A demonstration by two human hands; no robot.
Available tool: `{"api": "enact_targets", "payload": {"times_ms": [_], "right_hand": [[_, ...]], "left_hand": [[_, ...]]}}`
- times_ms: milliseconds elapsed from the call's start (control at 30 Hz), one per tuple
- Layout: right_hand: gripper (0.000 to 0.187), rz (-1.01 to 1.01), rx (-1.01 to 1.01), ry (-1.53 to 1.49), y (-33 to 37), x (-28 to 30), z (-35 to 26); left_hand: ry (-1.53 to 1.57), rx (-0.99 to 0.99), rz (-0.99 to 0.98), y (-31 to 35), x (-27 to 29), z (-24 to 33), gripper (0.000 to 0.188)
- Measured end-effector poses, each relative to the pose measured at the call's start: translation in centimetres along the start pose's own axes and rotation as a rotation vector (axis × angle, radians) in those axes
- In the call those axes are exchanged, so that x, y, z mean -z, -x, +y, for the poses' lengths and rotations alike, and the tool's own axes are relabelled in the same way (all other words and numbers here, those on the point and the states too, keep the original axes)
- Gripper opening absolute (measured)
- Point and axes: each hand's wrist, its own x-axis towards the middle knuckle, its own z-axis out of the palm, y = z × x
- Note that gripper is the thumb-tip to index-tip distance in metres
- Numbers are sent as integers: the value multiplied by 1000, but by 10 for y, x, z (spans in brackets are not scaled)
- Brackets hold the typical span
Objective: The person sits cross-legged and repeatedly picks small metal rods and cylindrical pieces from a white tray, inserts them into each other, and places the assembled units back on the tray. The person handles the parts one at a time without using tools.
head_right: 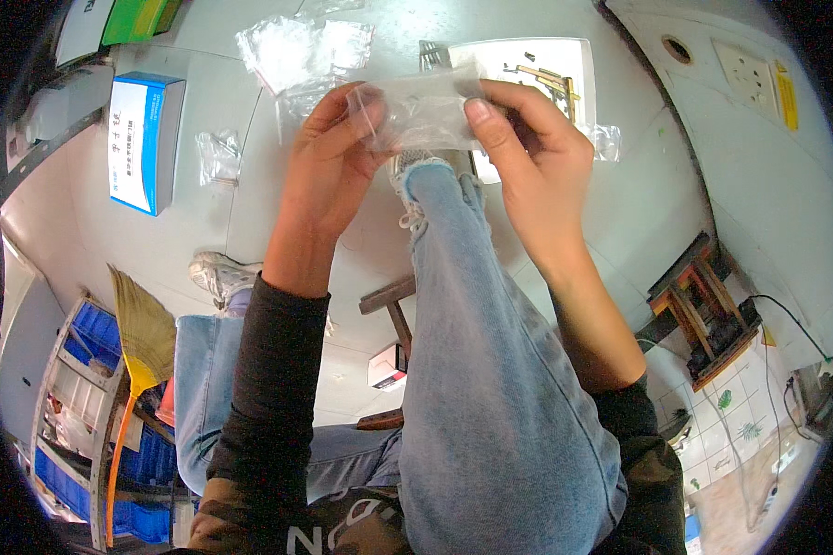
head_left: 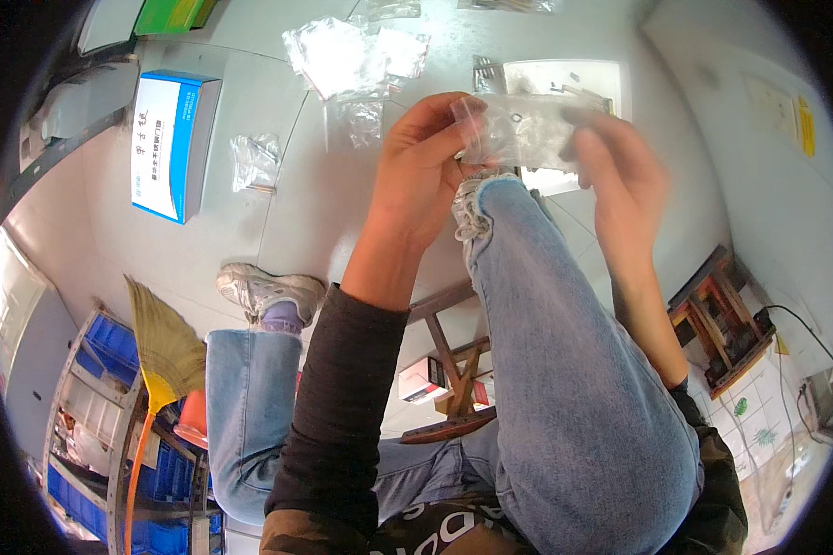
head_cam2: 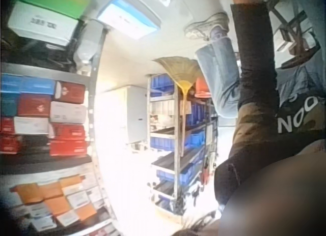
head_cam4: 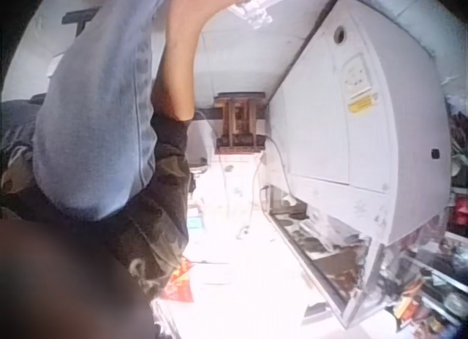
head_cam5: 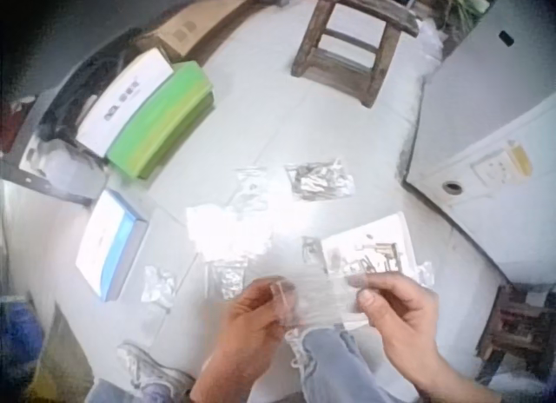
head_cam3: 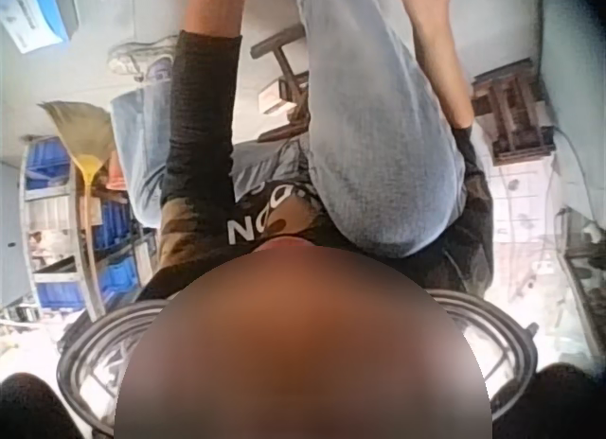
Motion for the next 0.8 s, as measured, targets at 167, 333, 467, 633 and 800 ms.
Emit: {"api": "enact_targets", "payload": {"times_ms": [167,333,467,633,800], "right_hand": [[15,2,237,315,5,-2,-9],[14,20,406,438,6,-4,-16],[14,111,215,332,4,2,-8],[15,18,-317,-68,-10,10,47],[22,-146,-475,-20,-9,-10,134]], "left_hand": [[360,55,-49,-9,-4,-4,21],[447,136,-89,-13,-8,-9,23],[336,132,-15,-11,-6,-13,24],[93,130,103,0,25,-14,25],[89,128,317,35,68,-19,28]]}}
